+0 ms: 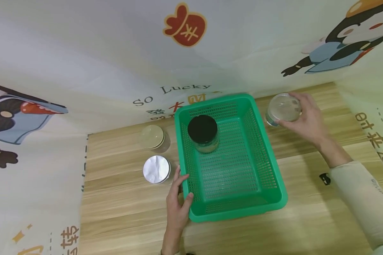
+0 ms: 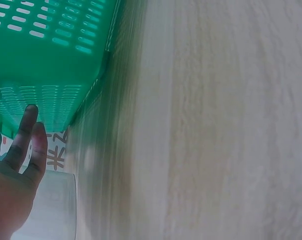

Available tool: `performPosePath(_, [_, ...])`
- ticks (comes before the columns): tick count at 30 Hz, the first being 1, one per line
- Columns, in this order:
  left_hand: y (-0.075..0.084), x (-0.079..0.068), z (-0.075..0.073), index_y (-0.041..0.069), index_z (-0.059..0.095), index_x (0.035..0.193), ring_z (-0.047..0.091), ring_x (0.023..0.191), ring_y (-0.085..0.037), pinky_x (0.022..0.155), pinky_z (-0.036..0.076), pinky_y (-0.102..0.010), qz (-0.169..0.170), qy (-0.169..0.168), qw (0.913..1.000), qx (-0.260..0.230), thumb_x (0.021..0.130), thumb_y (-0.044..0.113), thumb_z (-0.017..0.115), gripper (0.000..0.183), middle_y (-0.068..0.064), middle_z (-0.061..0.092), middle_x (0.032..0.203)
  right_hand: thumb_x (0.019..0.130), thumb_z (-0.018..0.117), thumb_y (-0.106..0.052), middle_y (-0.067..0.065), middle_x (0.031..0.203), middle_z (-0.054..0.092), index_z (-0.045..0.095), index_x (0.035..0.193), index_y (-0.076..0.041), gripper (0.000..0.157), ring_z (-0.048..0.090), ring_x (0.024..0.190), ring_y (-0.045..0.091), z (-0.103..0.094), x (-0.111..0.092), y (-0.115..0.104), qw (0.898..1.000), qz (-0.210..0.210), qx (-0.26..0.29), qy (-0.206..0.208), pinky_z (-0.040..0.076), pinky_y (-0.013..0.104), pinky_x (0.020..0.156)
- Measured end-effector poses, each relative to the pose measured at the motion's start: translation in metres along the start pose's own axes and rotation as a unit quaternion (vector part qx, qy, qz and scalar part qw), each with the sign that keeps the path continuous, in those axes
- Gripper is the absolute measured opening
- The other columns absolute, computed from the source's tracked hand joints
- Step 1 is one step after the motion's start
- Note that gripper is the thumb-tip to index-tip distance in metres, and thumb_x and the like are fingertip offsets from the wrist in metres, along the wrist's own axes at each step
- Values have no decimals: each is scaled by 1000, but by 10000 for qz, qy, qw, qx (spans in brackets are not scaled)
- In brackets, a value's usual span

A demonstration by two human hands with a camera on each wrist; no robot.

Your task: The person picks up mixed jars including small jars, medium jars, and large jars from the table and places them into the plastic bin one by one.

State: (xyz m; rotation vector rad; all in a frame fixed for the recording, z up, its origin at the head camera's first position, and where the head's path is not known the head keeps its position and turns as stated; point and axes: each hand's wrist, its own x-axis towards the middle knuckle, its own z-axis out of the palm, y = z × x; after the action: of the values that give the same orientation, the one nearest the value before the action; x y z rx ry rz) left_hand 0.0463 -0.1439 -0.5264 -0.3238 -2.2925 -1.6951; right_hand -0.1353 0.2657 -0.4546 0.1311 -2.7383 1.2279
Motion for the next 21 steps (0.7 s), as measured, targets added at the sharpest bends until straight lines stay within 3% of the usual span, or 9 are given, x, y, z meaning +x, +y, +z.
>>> performPosePath(5, [2,1,2,0,54,134,55,127,-26,88,51,-27,-10,4,10000,-72,83,-9,59,52,-27,31,155,66,88,-8,25,132,45,47,144,-8,89,43,118,42,-4,-4,1,9996,-53,117,257,36,65,91])
performPosePath(14, [4,1,1,-2,55,132,61,116,-37,86,52,-29,-39,60,10000,-55,80,-10,60,53,-27,32,155,64,88,-9,25,129,44,47,143,-6,89,43,116,41,-12,-10,-7,9993,-37,40,376,36,65,92])
performPosePath(21, [4,2,1,-1,55,132,59,121,-32,86,52,-29,-56,30,9999,-83,81,-8,60,52,-25,31,156,62,90,-9,25,125,43,48,142,-4,90,43,114,40,-15,-11,-8,9987,-24,-36,507,36,64,90])
